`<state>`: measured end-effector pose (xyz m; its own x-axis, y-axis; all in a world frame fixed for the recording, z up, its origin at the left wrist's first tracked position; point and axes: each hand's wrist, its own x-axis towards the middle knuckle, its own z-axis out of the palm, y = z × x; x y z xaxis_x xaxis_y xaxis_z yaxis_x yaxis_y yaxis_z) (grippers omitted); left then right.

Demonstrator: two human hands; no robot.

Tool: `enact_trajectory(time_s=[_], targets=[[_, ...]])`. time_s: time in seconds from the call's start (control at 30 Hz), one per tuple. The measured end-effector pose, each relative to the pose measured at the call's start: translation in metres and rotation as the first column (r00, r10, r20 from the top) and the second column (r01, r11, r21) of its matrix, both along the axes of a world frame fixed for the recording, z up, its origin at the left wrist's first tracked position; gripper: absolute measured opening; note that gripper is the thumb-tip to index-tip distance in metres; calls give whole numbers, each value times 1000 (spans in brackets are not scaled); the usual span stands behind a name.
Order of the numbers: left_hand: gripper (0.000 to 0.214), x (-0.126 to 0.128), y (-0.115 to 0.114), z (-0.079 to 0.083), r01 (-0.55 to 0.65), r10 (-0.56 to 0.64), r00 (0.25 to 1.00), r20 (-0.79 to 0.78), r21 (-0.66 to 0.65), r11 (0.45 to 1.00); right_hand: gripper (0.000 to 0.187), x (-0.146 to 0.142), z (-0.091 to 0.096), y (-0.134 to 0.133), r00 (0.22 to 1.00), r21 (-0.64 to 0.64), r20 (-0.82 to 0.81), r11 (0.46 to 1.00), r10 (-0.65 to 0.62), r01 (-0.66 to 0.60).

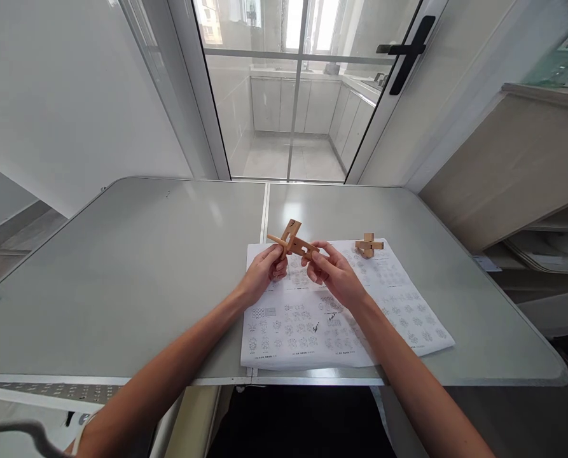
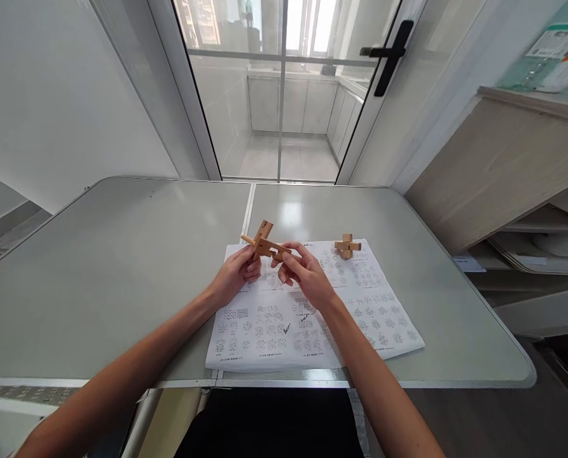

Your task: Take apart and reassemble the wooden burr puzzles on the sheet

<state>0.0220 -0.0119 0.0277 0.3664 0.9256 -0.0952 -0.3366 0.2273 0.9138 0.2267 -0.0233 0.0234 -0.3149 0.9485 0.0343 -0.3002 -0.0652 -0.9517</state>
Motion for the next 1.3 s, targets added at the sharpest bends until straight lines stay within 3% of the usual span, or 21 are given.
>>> enact_trajectory(time_s=[0.8,1.13,1.3], targets=[[38,-1,-1,4,85,-82,993,79,-38,996,35,0,-8,1,1000,73,17,997,-15,13],[41,1,-7,3,188,-182,980,-76,96,977,34,-3,-7,0,998,72,54,997,17,-20],[42,-3,-6,0,259,-244,960,-136,99,961,35,-3,-7,-1,996,70,82,997,26,-32]])
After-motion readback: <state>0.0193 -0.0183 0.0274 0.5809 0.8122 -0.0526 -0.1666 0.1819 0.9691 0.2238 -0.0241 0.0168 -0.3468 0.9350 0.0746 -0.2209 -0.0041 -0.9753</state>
